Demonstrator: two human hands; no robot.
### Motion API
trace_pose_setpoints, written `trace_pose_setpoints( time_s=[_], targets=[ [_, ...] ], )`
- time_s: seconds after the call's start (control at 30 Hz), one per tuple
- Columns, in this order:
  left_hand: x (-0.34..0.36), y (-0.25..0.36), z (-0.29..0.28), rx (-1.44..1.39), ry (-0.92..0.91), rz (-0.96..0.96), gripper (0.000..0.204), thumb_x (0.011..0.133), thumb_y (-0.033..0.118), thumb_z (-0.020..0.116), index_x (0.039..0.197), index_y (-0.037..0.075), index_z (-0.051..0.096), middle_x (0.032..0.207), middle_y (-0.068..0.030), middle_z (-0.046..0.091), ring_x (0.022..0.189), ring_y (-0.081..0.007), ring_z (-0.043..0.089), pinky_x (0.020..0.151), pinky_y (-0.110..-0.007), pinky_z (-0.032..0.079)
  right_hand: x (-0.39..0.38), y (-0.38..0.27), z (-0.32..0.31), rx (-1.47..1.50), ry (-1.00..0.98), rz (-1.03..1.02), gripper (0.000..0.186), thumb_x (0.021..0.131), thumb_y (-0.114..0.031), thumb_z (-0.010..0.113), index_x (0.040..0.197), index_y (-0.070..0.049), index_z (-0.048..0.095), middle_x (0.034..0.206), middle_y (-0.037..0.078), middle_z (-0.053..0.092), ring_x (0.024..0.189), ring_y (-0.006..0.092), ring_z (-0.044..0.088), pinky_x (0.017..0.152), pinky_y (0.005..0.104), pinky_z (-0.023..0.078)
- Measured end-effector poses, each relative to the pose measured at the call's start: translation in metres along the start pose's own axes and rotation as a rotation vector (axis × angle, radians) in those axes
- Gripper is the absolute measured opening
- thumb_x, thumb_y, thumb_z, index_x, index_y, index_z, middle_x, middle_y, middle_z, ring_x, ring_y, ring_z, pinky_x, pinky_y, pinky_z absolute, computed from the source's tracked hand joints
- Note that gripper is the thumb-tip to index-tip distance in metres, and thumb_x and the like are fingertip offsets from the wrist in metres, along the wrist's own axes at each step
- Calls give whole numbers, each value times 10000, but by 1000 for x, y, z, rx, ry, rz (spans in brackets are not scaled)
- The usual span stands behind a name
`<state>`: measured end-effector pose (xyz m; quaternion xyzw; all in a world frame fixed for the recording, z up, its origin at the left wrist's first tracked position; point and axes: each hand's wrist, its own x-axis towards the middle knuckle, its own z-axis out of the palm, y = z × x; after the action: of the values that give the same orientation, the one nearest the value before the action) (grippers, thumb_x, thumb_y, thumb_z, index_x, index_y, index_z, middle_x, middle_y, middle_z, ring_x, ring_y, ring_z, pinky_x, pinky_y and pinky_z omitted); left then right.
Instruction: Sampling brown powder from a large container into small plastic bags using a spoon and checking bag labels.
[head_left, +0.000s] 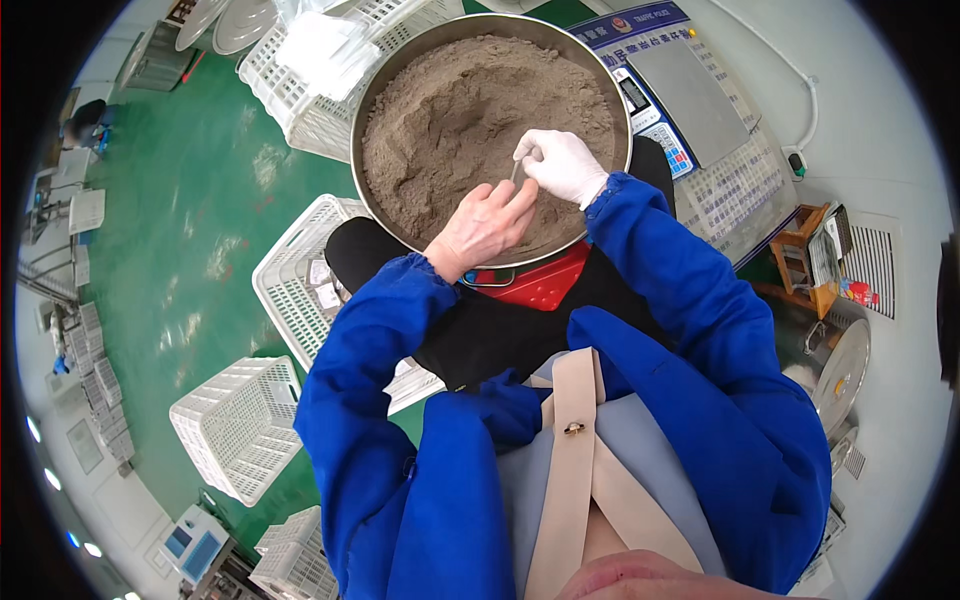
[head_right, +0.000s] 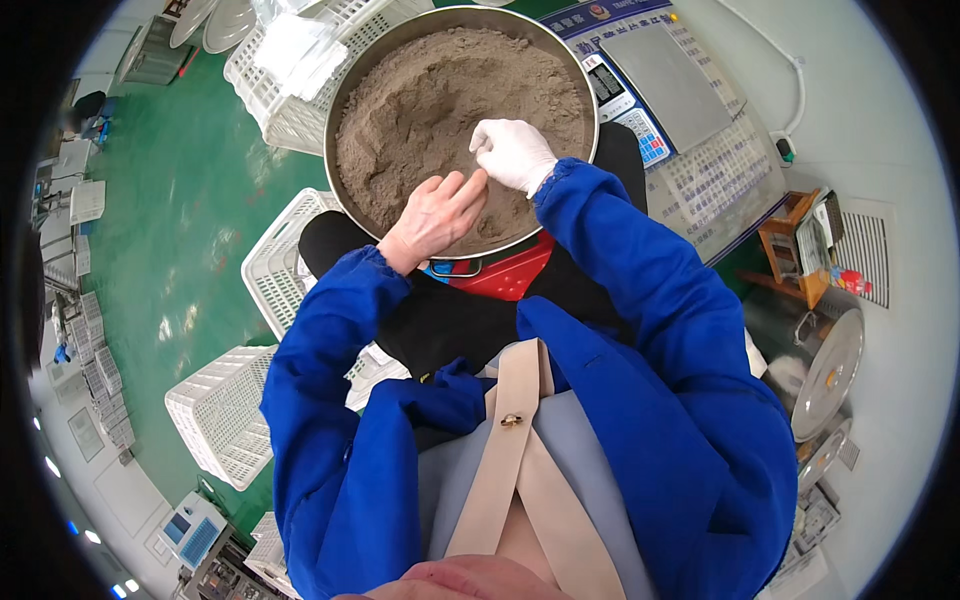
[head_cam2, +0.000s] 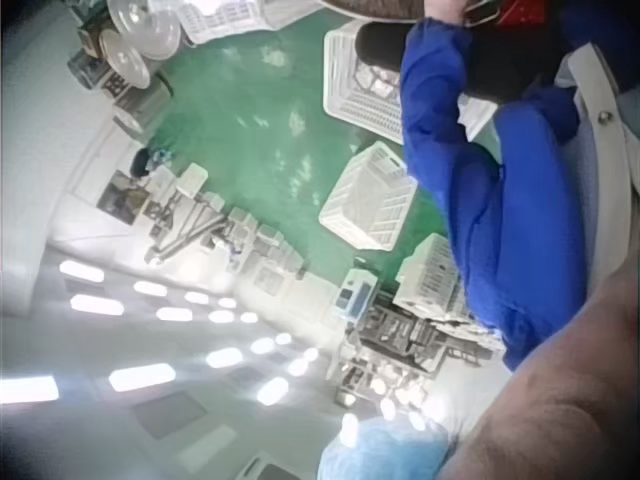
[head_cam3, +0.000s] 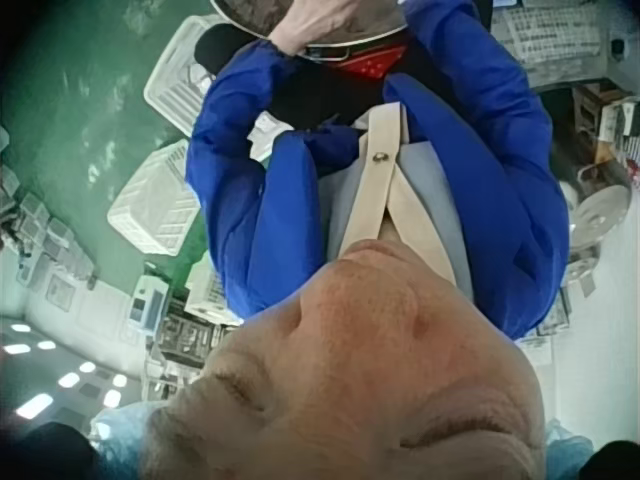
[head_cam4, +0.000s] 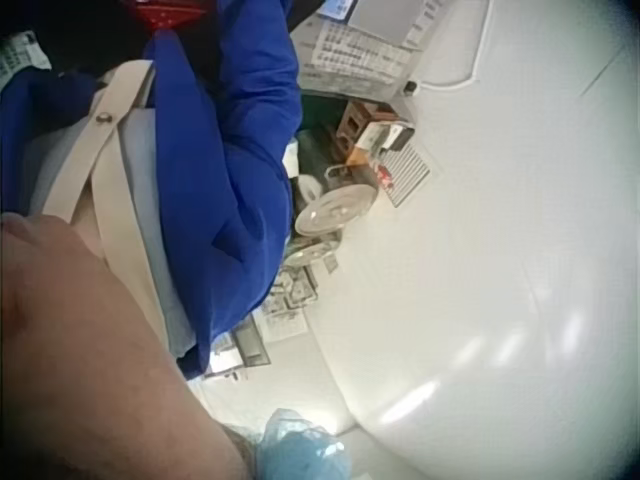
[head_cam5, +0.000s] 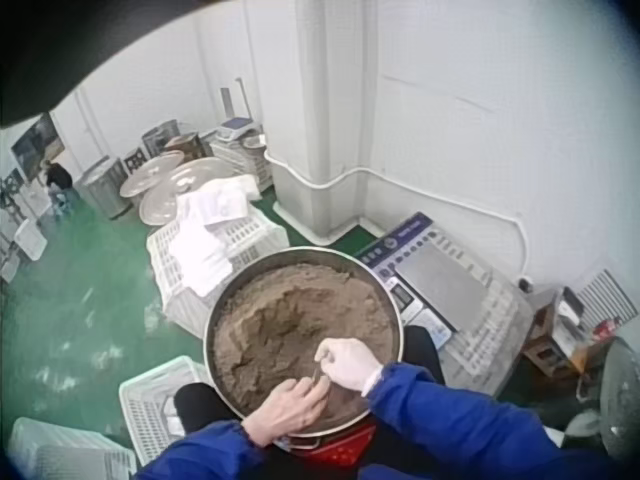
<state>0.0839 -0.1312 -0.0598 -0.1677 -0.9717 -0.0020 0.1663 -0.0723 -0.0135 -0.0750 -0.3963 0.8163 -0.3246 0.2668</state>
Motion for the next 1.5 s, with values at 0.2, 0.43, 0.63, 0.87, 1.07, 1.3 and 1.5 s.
trace_pose_setpoints(
  time_s=[0.2,0.43,0.63,0.87,1.07,1.3,1.5],
  targets=[
    [-13,7,19,77,-310,-28,129,857,174,618,867,63,684,931,-87,572,749,-192,597,620,-333,492,0,-2,-3,-58,-4,-69,264,816,-211,652,1058,-105,665,963,134,694,900,309,680,815,407,539],
    [-7,-19,-3,-28,-382,-54,92,728,113,643,720,34,690,786,-119,617,731,-238,684,585,-349,574,-29,-16,-9,-373,-227,-613,358,804,-201,686,1141,-127,593,1064,110,644,888,304,673,747,419,552],
    [-5,9,11,-66,-355,-28,90,744,113,629,682,55,656,729,-106,592,659,-238,674,545,-339,551,-4,16,36,-723,-270,-579,264,857,-188,609,1116,-169,657,1052,59,702,824,298,692,791,480,536],
    [-22,-11,12,-102,-384,-117,98,738,140,650,659,102,693,706,-102,648,712,-230,695,600,-356,563,-2,8,45,-839,-280,-540,215,915,-219,531,1046,-193,700,1162,70,663,1142,236,592,940,497,473],
    [-48,-22,9,-243,-344,-388,131,766,30,610,896,41,603,743,-125,628,680,-316,671,610,-409,552,28,39,-46,-383,73,-288,357,884,-361,640,1149,-122,663,1223,143,643,1125,340,604,969,418,489],
    [-39,14,14,-411,-162,-519,62,823,38,574,839,56,516,732,-123,608,671,-301,659,584,-407,539,25,92,8,-711,-431,215,400,896,-402,635,1077,-46,666,1068,185,702,1014,353,673,870,458,534],
    [-40,17,10,-612,-18,-649,114,823,46,637,934,53,661,746,-112,616,687,-313,652,592,-414,526,22,114,15,-470,-185,100,308,953,-340,524,970,-93,706,915,183,705,904,365,677,825,480,533]
  ],
)
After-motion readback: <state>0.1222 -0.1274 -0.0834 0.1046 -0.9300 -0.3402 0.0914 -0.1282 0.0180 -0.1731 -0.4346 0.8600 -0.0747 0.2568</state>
